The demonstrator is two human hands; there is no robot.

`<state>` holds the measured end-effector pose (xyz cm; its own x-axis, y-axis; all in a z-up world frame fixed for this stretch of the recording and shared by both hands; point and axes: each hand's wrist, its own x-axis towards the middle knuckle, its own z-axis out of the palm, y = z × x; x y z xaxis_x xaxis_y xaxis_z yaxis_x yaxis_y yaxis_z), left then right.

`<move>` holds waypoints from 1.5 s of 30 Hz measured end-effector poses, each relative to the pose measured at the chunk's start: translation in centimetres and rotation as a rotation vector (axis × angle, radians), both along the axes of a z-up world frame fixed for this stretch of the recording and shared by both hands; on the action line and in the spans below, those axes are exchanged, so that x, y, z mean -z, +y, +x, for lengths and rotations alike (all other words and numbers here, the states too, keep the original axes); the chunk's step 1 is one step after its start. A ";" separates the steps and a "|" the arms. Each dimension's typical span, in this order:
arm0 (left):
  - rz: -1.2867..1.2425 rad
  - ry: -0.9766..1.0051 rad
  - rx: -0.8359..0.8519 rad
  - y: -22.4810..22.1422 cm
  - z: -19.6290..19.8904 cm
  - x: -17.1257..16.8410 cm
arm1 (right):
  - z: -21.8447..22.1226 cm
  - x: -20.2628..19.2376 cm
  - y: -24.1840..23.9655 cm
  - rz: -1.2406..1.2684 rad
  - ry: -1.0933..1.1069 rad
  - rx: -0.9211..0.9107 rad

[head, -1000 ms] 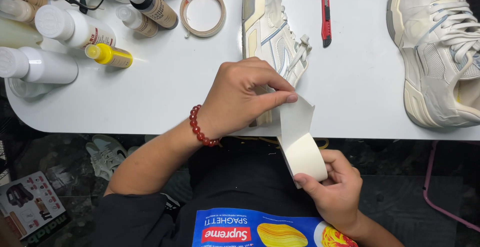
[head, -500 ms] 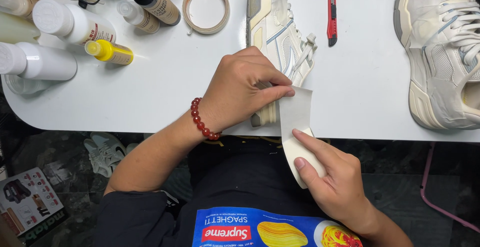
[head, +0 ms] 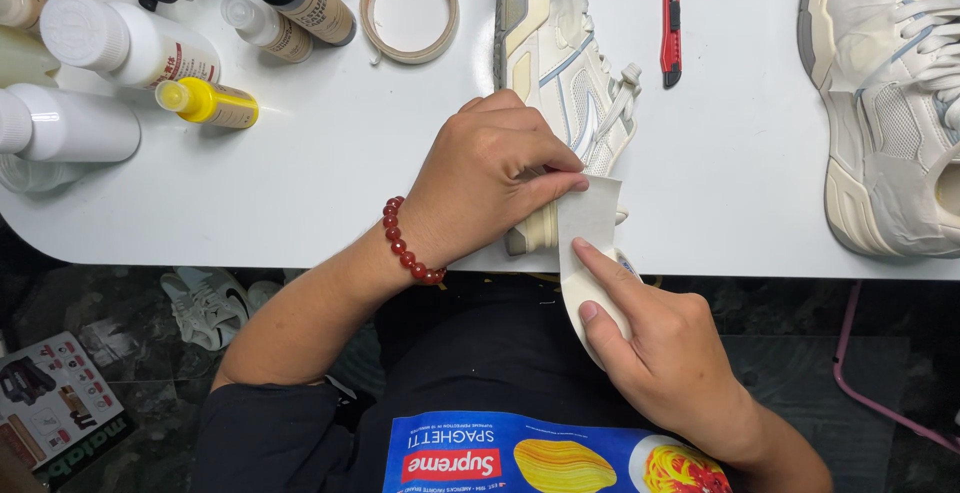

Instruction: Masking parts of a sneaker with tape and trimming the edges with a utility knife to prepare for painting.

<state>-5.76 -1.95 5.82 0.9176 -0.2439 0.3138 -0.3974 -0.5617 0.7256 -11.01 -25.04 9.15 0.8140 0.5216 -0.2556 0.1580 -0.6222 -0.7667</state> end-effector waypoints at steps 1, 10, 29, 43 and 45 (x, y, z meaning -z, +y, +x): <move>-0.001 0.001 0.000 0.0 0.0 0.0 | 0.0 0.0 0.1 -0.001 0.001 0.000; 0.063 -0.078 -0.017 -0.3 -0.2 0.6 | 0.3 -0.2 0.4 -0.055 -0.030 -0.013; -0.004 -0.059 0.012 0.4 0.3 0.5 | 0.3 -0.2 1.2 -0.101 -0.163 -0.052; 0.009 -0.067 0.010 0.4 0.5 0.6 | -0.2 0.3 1.8 -0.145 -0.285 -0.059; 0.003 -0.060 0.014 0.4 0.5 0.6 | -0.2 0.2 1.8 -0.171 -0.314 -0.067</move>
<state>-5.23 -1.57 5.23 0.8938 -0.2577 0.3671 -0.4478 -0.5581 0.6985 -11.23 -23.19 8.91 0.8324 0.5474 -0.0869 0.4137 -0.7179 -0.5598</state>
